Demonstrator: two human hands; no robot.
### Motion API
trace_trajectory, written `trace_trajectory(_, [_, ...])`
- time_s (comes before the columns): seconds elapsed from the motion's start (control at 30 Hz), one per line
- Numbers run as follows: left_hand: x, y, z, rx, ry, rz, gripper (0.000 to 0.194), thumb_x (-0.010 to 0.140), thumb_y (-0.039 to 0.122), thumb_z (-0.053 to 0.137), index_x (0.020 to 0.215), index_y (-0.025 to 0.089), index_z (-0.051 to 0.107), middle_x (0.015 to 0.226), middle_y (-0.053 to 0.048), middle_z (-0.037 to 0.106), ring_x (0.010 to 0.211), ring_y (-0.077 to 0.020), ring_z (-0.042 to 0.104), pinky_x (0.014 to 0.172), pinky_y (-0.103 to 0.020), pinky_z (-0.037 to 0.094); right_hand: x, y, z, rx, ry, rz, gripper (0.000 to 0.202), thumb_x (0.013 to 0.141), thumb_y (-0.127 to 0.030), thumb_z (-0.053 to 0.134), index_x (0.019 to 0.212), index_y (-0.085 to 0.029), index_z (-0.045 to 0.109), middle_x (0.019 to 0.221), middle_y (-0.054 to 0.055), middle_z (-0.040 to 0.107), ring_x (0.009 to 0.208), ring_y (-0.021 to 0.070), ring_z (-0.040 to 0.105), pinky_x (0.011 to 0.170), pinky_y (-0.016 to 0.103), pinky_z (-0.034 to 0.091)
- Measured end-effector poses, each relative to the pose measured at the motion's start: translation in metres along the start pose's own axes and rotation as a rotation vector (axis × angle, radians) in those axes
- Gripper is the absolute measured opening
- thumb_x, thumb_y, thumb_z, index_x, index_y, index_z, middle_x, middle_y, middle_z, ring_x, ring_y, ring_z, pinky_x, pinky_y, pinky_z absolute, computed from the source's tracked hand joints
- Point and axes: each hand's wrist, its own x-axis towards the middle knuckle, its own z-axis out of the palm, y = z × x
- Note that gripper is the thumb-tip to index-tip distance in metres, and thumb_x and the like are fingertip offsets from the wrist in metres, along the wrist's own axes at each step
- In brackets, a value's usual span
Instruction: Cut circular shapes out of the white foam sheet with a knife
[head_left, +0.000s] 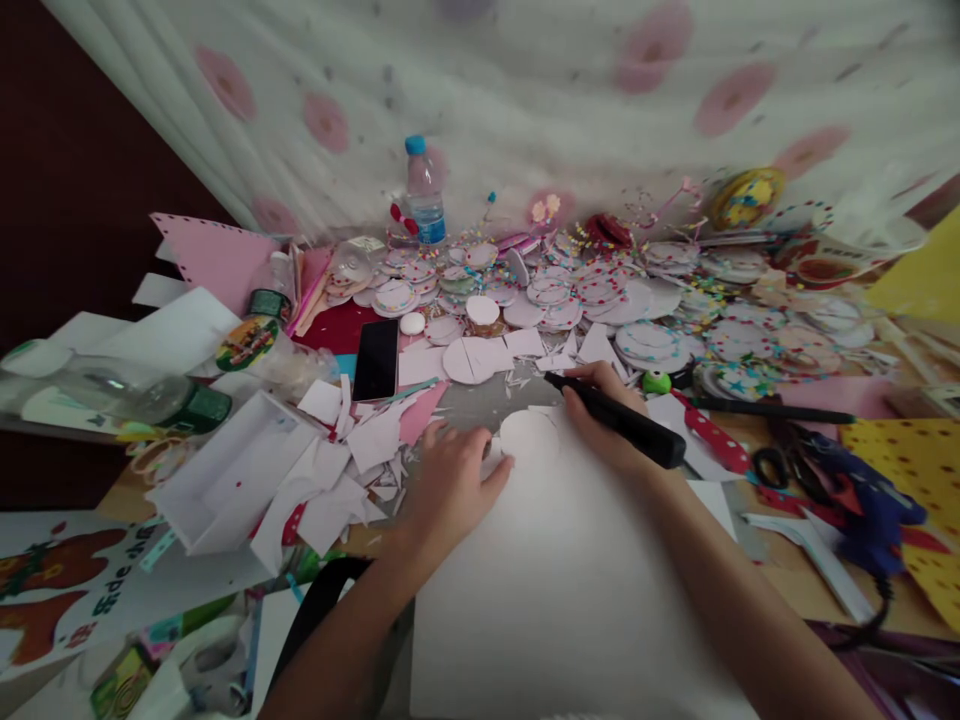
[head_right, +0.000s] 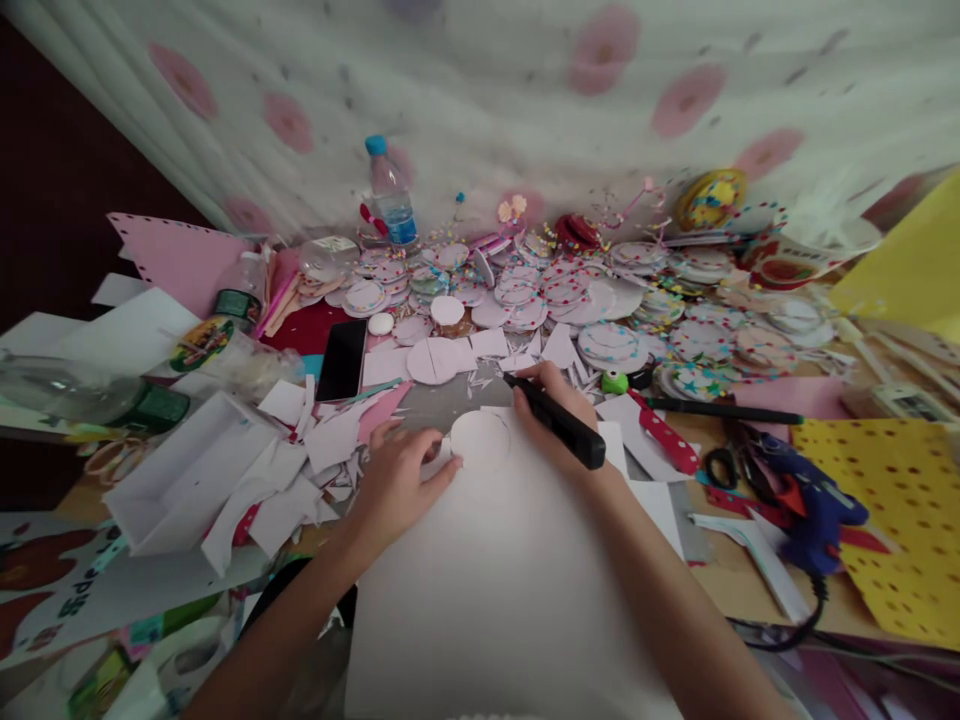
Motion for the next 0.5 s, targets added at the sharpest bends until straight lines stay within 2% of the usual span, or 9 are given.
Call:
trace_trajectory(0.1, [0.009, -0.001, -0.036, 0.057, -0.089, 0.091, 0.024, 0.078, 0.038, 0.071, 0.067, 0.02, 0.059, 0.06, 0.0, 0.061, 0.068, -0.0217, 0.061, 0.087, -0.044, 0.044, -0.006, -0.02, -0.012, -0.007, 0.06, -0.049, 0.025, 0.086, -0.039, 0.056, 0.107, -0.024, 0.058, 0.082, 0.002, 0.067, 0.064, 0.0191, 0.062, 0.057, 0.03, 0.045])
trace_trajectory(0.17, [0.019, -0.002, -0.062, -0.014, -0.154, 0.106, 0.021, 0.076, 0.039, 0.072, 0.068, 0.022, 0.064, 0.059, 0.0, 0.062, 0.066, -0.0212, 0.062, 0.08, -0.039, 0.048, -0.009, -0.034, -0.02, 0.023, 0.104, -0.082, 0.024, 0.086, -0.038, 0.057, 0.106, -0.025, 0.059, 0.082, 0.003, 0.066, 0.065, 0.0191, 0.062, 0.057, 0.03, 0.046])
trace_trajectory(0.23, [0.031, -0.004, -0.086, -0.228, -0.28, 0.069, 0.017, 0.081, 0.038, 0.066, 0.075, 0.023, 0.068, 0.061, 0.001, 0.065, 0.061, -0.0173, 0.063, 0.072, -0.031, 0.05, -0.013, -0.048, -0.028, 0.058, 0.143, -0.123, 0.024, 0.086, -0.037, 0.058, 0.106, -0.024, 0.059, 0.083, 0.003, 0.066, 0.065, 0.0185, 0.061, 0.057, 0.03, 0.046])
trace_trajectory(0.3, [0.044, -0.006, -0.102, -0.502, -0.462, 0.036, 0.018, 0.083, 0.037, 0.062, 0.084, 0.022, 0.07, 0.077, -0.002, 0.072, 0.072, -0.0177, 0.068, 0.07, -0.028, 0.052, -0.016, -0.06, -0.033, 0.089, 0.153, -0.161, 0.023, 0.086, -0.036, 0.058, 0.106, -0.024, 0.059, 0.084, 0.004, 0.066, 0.064, 0.0178, 0.06, 0.056, 0.029, 0.046])
trace_trajectory(0.37, [0.053, -0.005, -0.107, -0.742, -0.72, 0.026, 0.018, 0.08, 0.034, 0.064, 0.09, 0.021, 0.07, 0.09, -0.003, 0.074, 0.083, -0.0191, 0.069, 0.072, -0.027, 0.053, -0.018, -0.069, -0.035, 0.109, 0.137, -0.187, 0.023, 0.087, -0.036, 0.057, 0.107, -0.024, 0.058, 0.083, 0.003, 0.066, 0.063, 0.0171, 0.06, 0.056, 0.028, 0.046])
trace_trajectory(0.43, [0.055, -0.003, -0.104, -0.893, -0.98, -0.014, 0.017, 0.076, 0.031, 0.069, 0.089, 0.02, 0.07, 0.089, -0.003, 0.074, 0.08, -0.0196, 0.069, 0.07, -0.027, 0.053, -0.02, -0.074, -0.035, 0.108, 0.117, -0.203, 0.022, 0.087, -0.035, 0.057, 0.107, -0.026, 0.057, 0.079, 0.001, 0.065, 0.061, 0.016, 0.059, 0.055, 0.027, 0.045])
trace_trajectory(0.5, [0.052, -0.002, -0.095, -0.995, -1.115, -0.098, 0.019, 0.072, 0.032, 0.075, 0.085, 0.019, 0.07, 0.081, -0.001, 0.072, 0.071, -0.0184, 0.068, 0.064, -0.026, 0.053, -0.021, -0.077, -0.035, 0.104, 0.118, -0.218, 0.021, 0.087, -0.034, 0.058, 0.107, -0.027, 0.057, 0.077, -0.001, 0.064, 0.06, 0.0152, 0.059, 0.054, 0.027, 0.044])
